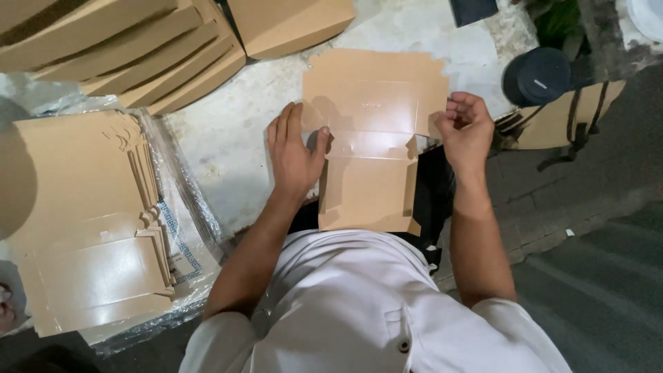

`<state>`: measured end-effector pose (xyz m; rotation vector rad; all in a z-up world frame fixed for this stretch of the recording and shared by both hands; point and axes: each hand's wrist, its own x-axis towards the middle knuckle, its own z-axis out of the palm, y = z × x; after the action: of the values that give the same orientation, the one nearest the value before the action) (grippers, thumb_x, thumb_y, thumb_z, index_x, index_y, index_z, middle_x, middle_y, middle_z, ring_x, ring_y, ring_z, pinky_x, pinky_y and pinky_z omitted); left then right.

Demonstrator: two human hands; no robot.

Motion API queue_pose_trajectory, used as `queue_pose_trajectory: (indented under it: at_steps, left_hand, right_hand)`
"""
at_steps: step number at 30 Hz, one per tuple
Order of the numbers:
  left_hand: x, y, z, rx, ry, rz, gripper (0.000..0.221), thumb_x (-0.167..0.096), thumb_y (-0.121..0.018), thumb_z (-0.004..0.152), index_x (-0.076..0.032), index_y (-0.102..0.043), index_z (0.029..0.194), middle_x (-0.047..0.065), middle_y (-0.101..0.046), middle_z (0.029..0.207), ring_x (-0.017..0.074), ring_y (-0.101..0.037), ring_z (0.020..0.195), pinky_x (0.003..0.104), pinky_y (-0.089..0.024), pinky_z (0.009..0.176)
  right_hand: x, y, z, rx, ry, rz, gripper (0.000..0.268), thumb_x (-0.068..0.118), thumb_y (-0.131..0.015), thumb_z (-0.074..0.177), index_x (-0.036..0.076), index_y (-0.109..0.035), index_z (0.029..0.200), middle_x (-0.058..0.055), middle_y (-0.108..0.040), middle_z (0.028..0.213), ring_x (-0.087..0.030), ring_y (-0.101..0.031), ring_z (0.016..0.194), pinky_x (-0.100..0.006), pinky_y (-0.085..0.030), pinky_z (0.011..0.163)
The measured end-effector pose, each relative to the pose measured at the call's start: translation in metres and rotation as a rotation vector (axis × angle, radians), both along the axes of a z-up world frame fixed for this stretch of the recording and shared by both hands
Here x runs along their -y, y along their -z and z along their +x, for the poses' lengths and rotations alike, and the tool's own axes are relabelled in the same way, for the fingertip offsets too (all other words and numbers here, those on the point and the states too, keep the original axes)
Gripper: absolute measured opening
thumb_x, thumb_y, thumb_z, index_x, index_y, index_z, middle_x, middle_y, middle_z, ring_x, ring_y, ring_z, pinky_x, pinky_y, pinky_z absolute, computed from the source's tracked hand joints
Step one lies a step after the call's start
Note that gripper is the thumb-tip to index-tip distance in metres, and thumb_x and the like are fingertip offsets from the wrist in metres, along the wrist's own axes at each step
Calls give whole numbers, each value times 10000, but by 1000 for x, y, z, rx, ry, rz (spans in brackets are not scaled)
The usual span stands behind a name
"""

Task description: The person assembles flat cardboard boxes by hand. They separate a flat sheet from a stack, fold the sides along pre-scored lines, and tuck the tabs to form a rectangular box. The process is repeated for a second box.

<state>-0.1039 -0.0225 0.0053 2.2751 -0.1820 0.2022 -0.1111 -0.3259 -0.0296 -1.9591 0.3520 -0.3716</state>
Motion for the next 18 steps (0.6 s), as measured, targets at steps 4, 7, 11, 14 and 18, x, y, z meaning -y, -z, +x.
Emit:
queue_pose_trajectory:
  at_steps: [4, 7, 11, 14, 18]
  left_hand:
    - [13, -16, 5, -159, -19, -196, 623, -252, -692, 942, 40, -409, 1414, 308, -501, 1346, 467, -466, 1248, 562, -352, 1057]
    - [11, -10, 14, -271, -107, -288, 613, -239, -683, 945, -12, -386, 1430, 267, -464, 1380, 423, -483, 1249, 535, -419, 1007]
    - [9, -12, 16, -298, -113, -286, 595, -253, -675, 943, -32, -395, 1419, 237, -469, 1369, 390, -516, 1227, 490, -474, 941]
    - [7, -10, 18, -290, -109, -291, 586, -293, -660, 947, -33, -408, 1408, 227, -474, 1355, 380, -535, 1199, 479, -486, 906]
    - [6, -10, 22, -281, -96, -222, 557, -274, -656, 941, -23, -433, 1386, 222, -491, 1313, 375, -564, 1170, 470, -516, 882]
  right_hand:
    - [-17, -1, -13, 134, -14, 23, 269, -64, -724, 925, -3, -631, 1170, -139, -666, 988, -171, -599, 901, -377, -544, 806]
    - [-27, -20, -13, 233, -154, -71, 218, 77, -661, 1033, -20, -622, 1224, -185, -632, 1136, -371, -630, 1077, -534, -561, 872]
    - [-23, -25, -4, 208, -276, -109, 200, 60, -615, 1033, -17, -673, 1208, -202, -662, 1161, -348, -636, 1101, -490, -531, 891]
    - [-24, -28, 6, 194, -334, -58, 218, 38, -533, 1053, -9, -699, 1187, -185, -689, 1139, -340, -642, 1107, -479, -525, 923]
    - [-16, -23, 21, 150, -388, -202, 243, -16, -743, 918, 43, -730, 1154, -133, -709, 1104, -324, -659, 1098, -430, -543, 900]
